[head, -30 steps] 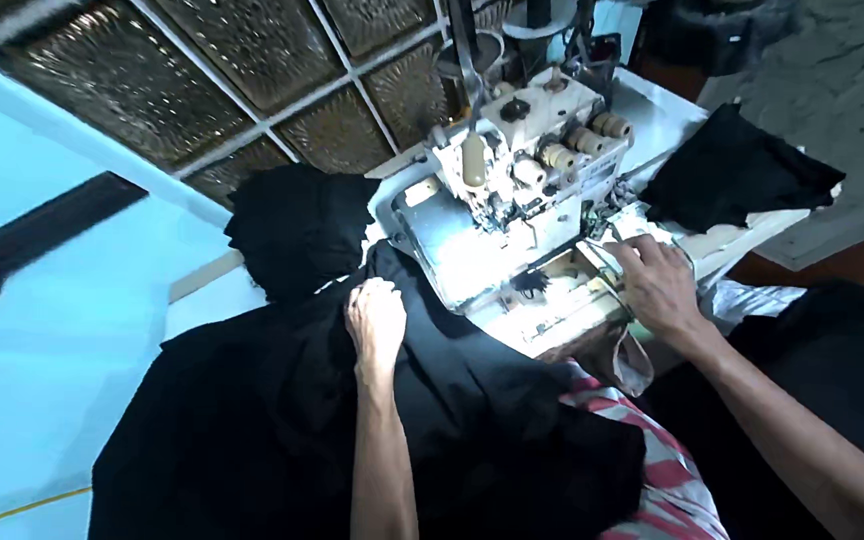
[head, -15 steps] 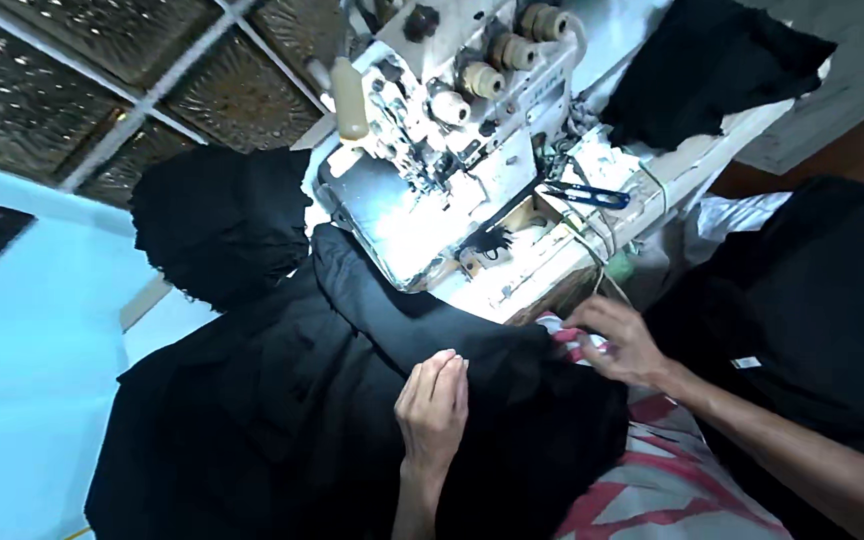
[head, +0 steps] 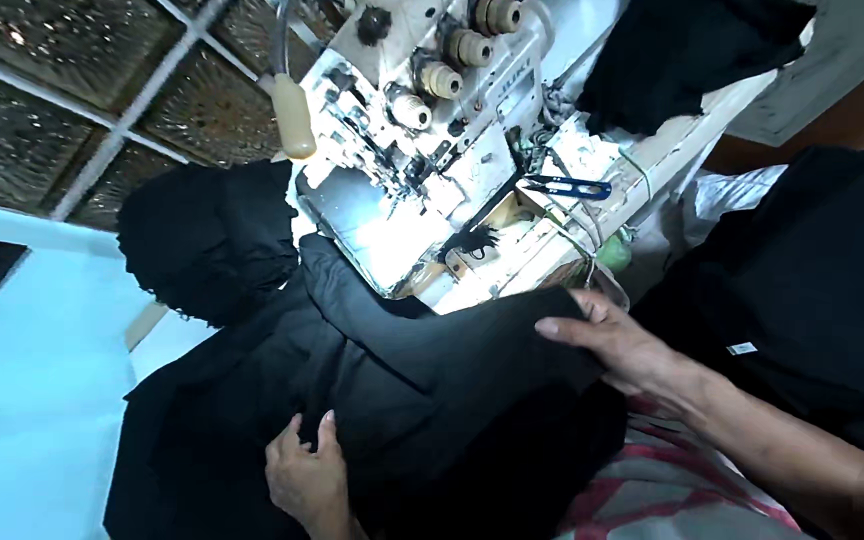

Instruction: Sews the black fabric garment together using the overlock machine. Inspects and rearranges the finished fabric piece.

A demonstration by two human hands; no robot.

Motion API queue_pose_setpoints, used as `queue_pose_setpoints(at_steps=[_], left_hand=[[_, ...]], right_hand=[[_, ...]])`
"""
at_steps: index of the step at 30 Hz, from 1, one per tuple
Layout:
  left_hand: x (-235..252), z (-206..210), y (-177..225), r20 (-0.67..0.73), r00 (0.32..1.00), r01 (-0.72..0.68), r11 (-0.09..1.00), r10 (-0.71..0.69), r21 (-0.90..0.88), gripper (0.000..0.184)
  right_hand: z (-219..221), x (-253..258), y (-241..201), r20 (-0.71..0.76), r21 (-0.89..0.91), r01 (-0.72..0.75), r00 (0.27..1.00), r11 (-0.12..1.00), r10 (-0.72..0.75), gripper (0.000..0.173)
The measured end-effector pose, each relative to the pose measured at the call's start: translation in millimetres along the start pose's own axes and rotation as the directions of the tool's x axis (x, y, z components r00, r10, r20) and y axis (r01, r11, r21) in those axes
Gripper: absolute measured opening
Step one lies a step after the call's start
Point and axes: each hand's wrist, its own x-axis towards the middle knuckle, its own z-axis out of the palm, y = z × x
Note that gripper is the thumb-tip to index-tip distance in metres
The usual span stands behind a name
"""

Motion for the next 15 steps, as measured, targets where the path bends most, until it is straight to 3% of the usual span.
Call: queue_pose_setpoints(at_steps=[3, 6, 8, 10, 12, 13, 15], left_hand=[[3, 8, -9, -0.057, 0.997, -0.054, 0.997, 0.057, 0.052, 0.026], [6, -2, -16, -0.169, 0.98, -0.112, 0.992, 0.102, -0.055, 0.027], [15, -29, -14, -0.228, 0.971, -0.108, 0.981, 0.069, -0.16, 0.034], [36, -53, -11, -0.341, 0.937, -0.14, 0.976, 0.076, -0.166, 0.037], [74, -61, -16, -0.485, 0.857, -0.245, 0.966, 0.174, -0.087, 0.036], [95, -59, -19, -0.492, 0.844, -0.264, 0.964, 0.213, -0.035, 0.037], [125, -45, -22, -0.286, 0.941, -0.185, 0.982, 0.184, 0.022, 0.039]], right_hand=[[-4, 16, -7, 0.029, -0.142, 0.048, 0.999, 0.989, -0.044, 0.014], [-7, 11, 2, 0.075, -0.369, -0.085, 0.99, 0.926, 0.12, 0.004], [-5, -6, 5, 0.202, -0.418, -0.121, 0.954, 0.9, 0.222, 0.022], [0, -22, 6, 0.389, -0.389, -0.006, 0.905, 0.921, 0.17, 0.03], [8, -26, 16, 0.535, -0.291, 0.145, 0.844, 0.946, 0.035, 0.033], [11, -24, 26, 0.55, -0.299, 0.179, 0.835, 0.937, 0.015, 0.033], [13, -20, 53, 0.457, -0.492, 0.098, 0.875, 0.865, 0.161, 0.034]])
